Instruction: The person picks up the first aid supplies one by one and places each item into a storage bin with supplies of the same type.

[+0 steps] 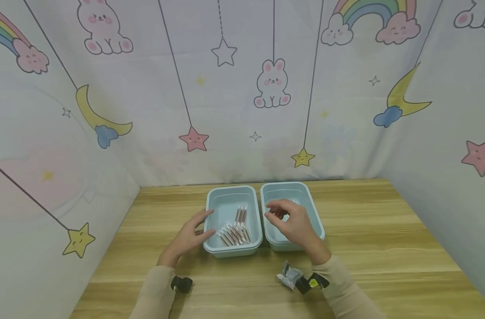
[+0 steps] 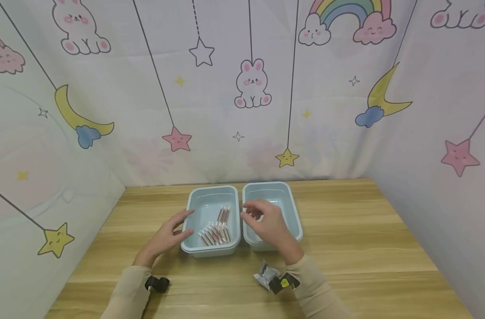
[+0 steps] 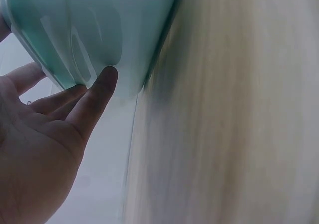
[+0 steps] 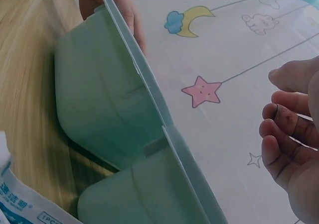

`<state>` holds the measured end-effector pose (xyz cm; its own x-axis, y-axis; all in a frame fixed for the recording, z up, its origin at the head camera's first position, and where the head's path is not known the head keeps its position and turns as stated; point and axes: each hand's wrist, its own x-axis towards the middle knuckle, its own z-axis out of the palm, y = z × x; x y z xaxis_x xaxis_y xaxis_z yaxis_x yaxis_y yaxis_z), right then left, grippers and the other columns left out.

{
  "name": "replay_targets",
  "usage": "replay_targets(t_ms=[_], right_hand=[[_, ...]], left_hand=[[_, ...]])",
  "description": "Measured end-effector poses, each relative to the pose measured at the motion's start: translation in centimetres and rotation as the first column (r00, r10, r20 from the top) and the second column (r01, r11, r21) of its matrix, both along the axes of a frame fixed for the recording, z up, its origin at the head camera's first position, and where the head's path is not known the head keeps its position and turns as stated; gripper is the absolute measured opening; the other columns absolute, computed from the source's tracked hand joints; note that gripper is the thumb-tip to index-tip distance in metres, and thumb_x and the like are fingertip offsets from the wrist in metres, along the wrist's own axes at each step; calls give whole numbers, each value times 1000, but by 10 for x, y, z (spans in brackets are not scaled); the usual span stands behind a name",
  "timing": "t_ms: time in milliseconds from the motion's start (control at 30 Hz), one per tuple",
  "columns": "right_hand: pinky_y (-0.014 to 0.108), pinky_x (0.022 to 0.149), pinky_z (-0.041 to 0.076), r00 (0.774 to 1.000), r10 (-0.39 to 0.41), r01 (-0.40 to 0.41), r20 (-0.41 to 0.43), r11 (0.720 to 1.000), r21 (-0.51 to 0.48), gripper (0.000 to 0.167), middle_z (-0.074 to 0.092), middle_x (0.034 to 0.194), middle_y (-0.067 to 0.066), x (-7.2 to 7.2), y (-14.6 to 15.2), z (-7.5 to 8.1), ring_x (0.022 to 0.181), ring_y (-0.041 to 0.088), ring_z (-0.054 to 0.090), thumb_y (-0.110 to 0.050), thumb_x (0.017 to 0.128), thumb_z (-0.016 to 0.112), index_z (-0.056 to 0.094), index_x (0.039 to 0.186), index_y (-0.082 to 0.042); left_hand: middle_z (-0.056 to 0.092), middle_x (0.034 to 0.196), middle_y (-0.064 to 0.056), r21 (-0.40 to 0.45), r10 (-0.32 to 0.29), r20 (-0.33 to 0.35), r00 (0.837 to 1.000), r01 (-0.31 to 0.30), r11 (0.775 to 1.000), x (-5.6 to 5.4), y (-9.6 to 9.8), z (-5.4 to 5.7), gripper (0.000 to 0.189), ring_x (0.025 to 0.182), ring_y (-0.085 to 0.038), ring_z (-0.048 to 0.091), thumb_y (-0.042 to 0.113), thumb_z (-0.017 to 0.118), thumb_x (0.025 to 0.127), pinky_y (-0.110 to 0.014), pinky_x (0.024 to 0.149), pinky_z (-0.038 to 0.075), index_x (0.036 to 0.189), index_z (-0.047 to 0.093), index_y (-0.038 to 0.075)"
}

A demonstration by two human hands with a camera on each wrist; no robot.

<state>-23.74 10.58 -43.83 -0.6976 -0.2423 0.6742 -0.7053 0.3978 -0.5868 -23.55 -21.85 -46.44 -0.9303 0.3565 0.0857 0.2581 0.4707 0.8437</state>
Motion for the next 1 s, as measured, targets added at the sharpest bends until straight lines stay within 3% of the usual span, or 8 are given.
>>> replay_targets(t_ms=[233,367,567,833,1000], right_hand=[[42,56,57,1000,-21,20,-19,1000,-15,21,69,79,13,0,2,0,65,23,63,6,78,75,70,98,2],[39,56,57,999,-33,32,-18,999,-19,21,69,80,11,-1,6,1,66,21,63,4,78,76,70,98,-1],[31,61,57,998,-53,53,-45,999,-15,20,71,88,6,-7,18,-2,73,16,64,-4,81,76,72,100,-8],[34,64,56,996,-65,65,-60,998,-12,20,71,93,6,-12,29,-2,79,18,65,-6,83,74,72,102,-8],[37,68,57,992,-110,110,-59,994,-1,22,72,94,5,-14,36,-1,85,19,65,-7,81,76,72,103,-7]], left_hand=[[17,158,-27,15,16,-9,1000,-16,1000,-16,-8,-29,63,143,-48,23,17,66,93,-52,103,45,149,38,9],[19,159,-24,22,15,-15,1000,-14,1000,-19,-10,-36,62,143,-47,24,22,67,92,-51,102,47,148,40,15],[20,159,-22,-3,30,-14,999,-30,1000,-17,-9,-37,64,143,-46,27,28,68,92,-51,102,47,148,41,16],[17,157,-29,7,18,-5,1000,-17,1000,-7,-1,-20,64,141,-50,25,19,66,93,-54,102,46,148,37,4],[19,158,-25,6,22,-20,1000,-22,1000,-13,-4,-30,64,141,-48,27,24,67,93,-51,102,47,148,39,10]])
